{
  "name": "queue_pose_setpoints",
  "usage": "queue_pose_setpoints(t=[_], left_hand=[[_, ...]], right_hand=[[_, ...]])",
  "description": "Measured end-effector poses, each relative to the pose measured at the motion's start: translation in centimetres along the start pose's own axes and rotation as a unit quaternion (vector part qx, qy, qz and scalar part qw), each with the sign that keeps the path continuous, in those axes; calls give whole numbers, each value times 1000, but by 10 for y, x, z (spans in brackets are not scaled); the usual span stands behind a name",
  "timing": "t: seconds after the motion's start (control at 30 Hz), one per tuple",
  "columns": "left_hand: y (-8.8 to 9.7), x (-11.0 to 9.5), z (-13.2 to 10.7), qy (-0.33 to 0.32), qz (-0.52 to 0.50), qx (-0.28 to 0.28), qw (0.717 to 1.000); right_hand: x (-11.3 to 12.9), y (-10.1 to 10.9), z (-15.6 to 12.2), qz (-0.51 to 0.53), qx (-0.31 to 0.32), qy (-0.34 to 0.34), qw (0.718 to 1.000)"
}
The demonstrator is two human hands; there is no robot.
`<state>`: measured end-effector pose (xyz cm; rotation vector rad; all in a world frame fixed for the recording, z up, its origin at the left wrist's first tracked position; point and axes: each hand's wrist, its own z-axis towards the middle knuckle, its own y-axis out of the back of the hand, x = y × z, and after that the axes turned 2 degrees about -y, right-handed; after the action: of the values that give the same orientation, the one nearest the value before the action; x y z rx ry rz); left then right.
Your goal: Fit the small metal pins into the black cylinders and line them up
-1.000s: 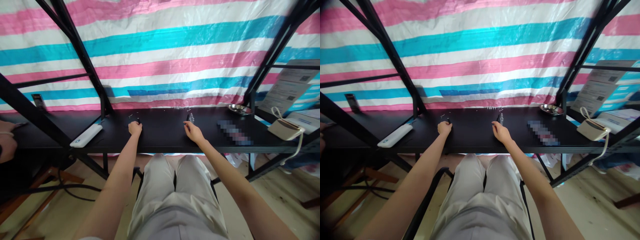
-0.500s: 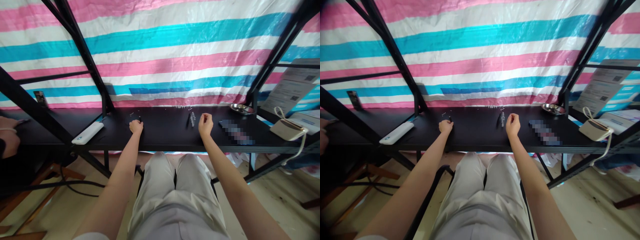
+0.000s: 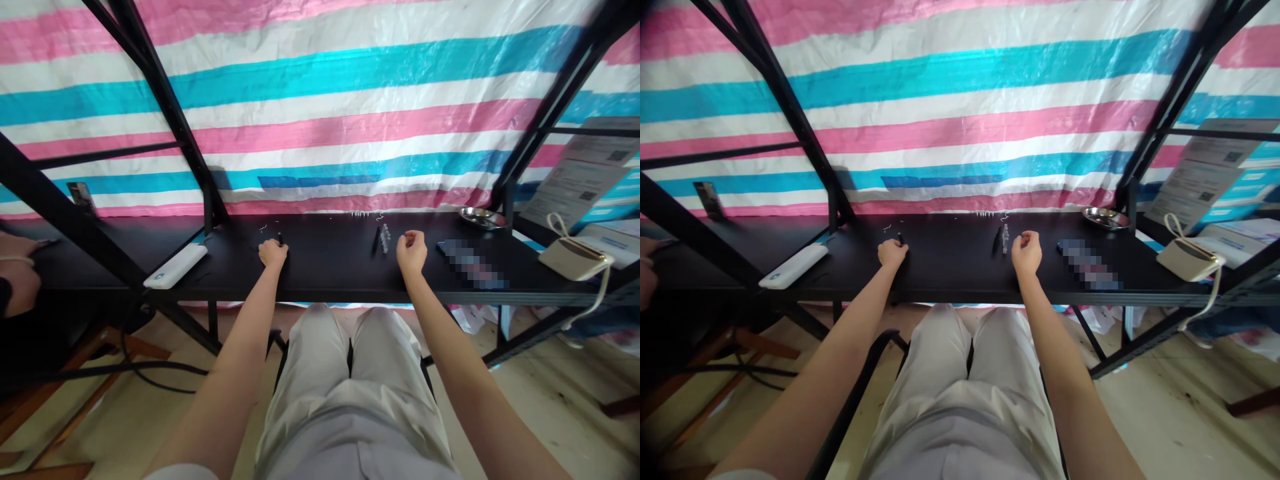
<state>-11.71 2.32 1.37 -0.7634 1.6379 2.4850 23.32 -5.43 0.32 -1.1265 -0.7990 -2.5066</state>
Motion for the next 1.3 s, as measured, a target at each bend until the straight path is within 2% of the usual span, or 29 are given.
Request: queue_pose_setpoints(t=[0.1,0.3,0.43,0.57,0.87,1.3], left_hand=[[0,1,0,-4,-4,-11,1000],[-2,2,-2,0,-30,-57,998],[-3,2,-1,1,-26,-38,999],[-3,3,2,-7,-11,1,1000],[-4,-3,9,-44,-1,35,998],[-1,-18,4,12,-3,47,999]], right_hand=[[-1,1,0,-24,12,-26,999],[-1,0,-1,-107,137,-69,982],[-2,-2,0,-153,175,-65,970],[-4,-4,1,-168,183,-60,967],[-5,-5,1,-180,185,-56,964],[-3,-4,2,-199,199,-56,958]])
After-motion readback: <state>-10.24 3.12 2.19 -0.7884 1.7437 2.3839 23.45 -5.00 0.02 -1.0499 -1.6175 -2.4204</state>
